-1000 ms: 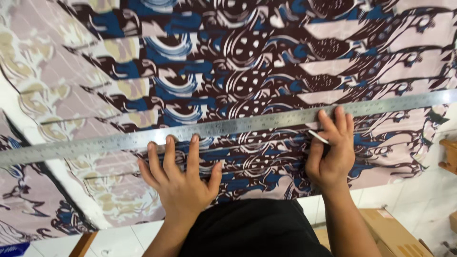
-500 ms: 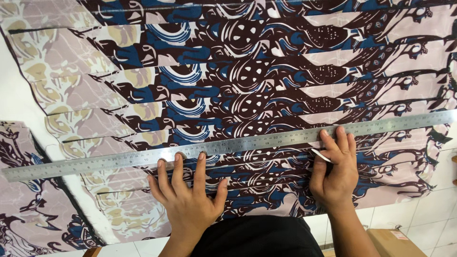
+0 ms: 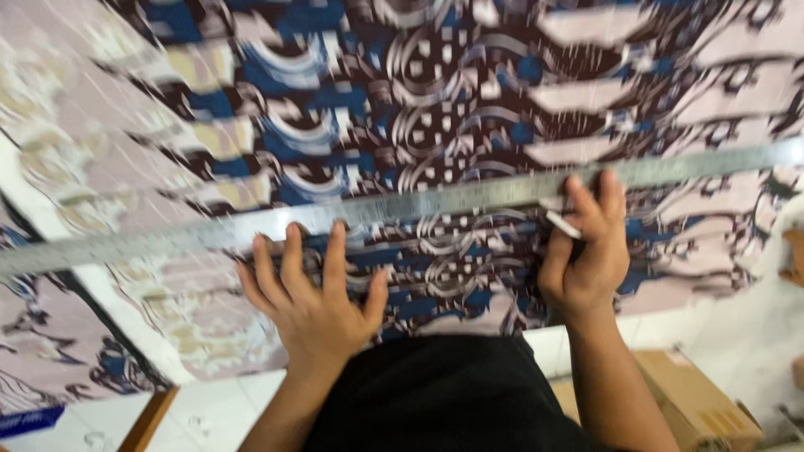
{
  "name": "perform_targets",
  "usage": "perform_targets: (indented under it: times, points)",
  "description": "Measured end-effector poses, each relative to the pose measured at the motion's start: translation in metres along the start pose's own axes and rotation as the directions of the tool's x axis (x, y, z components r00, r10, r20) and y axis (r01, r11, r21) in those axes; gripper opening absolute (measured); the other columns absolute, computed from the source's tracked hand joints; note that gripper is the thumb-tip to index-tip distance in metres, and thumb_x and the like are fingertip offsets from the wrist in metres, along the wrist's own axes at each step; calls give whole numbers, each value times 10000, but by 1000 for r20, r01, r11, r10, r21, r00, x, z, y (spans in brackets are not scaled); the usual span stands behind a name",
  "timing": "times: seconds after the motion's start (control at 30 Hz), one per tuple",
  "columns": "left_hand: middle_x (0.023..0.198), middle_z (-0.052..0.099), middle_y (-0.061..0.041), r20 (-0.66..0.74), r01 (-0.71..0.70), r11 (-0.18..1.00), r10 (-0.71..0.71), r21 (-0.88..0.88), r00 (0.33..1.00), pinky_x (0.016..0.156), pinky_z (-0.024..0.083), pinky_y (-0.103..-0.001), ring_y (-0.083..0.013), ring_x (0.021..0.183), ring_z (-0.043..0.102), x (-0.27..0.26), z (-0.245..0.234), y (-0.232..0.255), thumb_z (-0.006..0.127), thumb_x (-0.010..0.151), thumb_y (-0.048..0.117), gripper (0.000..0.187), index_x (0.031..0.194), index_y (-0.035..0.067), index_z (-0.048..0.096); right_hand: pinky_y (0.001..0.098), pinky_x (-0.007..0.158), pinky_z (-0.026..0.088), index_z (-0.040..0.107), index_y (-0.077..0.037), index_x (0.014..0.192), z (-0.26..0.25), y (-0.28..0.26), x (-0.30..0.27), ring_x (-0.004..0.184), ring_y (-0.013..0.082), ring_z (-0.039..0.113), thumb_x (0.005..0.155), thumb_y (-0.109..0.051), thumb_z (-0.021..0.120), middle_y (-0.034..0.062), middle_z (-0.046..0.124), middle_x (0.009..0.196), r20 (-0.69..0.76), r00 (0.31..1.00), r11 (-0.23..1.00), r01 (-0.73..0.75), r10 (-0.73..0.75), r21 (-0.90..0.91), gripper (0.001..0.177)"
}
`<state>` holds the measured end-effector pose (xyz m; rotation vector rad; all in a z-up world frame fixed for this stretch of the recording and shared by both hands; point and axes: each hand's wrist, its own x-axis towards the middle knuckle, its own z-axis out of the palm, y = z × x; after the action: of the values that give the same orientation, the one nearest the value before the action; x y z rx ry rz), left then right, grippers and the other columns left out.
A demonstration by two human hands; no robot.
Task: The person uses a metal ruler and a white marking tool to draw straight lines on a large piece of patterned fabric laid out on a table. They repeatedly reposition the ruler and draw lines across the fabric surface.
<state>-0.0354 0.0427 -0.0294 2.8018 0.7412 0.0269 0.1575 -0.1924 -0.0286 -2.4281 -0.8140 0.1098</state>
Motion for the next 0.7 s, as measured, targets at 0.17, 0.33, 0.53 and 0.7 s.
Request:
perform_targets:
  times: [0.17,0.33,0.53,0.7]
  points:
    - [1525,401,-289,22,-9,1000,9,21,1000,1168,174,-758,-558,1455,270,-5,-1,-2,593,1034,610,671,1508,136,572,575,1265,328,511,-2,1129,3,1,-1,1480,491,493,1045,45,521,215,653,1401,-31,999,1000,24,-24,8,97]
    - [1582,365,-282,62,-5,1000,4,15,998,1212,163,-761,-544,1503,229,-7,-2,-4,576,1067,616,684,1540,123,555,601,1257,342,517,-11,1118,-2,3,0,1438,497,501,1014,29,553,217,652,1382,-14,1000,999,18,-18,-31,117]
    - [1601,358,-305,65,-30,997,25,72,998,1189,165,-767,-566,1516,202,-9,1,-5,520,1042,627,759,1544,60,568,594,1244,366,503,-31,1100,-5,5,3,1418,477,526,1028,0,598,203,650,1383,7,1000,1000,19,-19,11,123]
    - [1622,348,-310,71,-28,997,23,66,997,1205,170,-770,-565,1536,192,-11,3,-5,509,1056,621,773,1561,40,570,590,1240,369,511,-17,1096,-7,4,3,1426,475,516,1025,21,606,208,640,1390,-3,1000,998,20,-20,56,125]
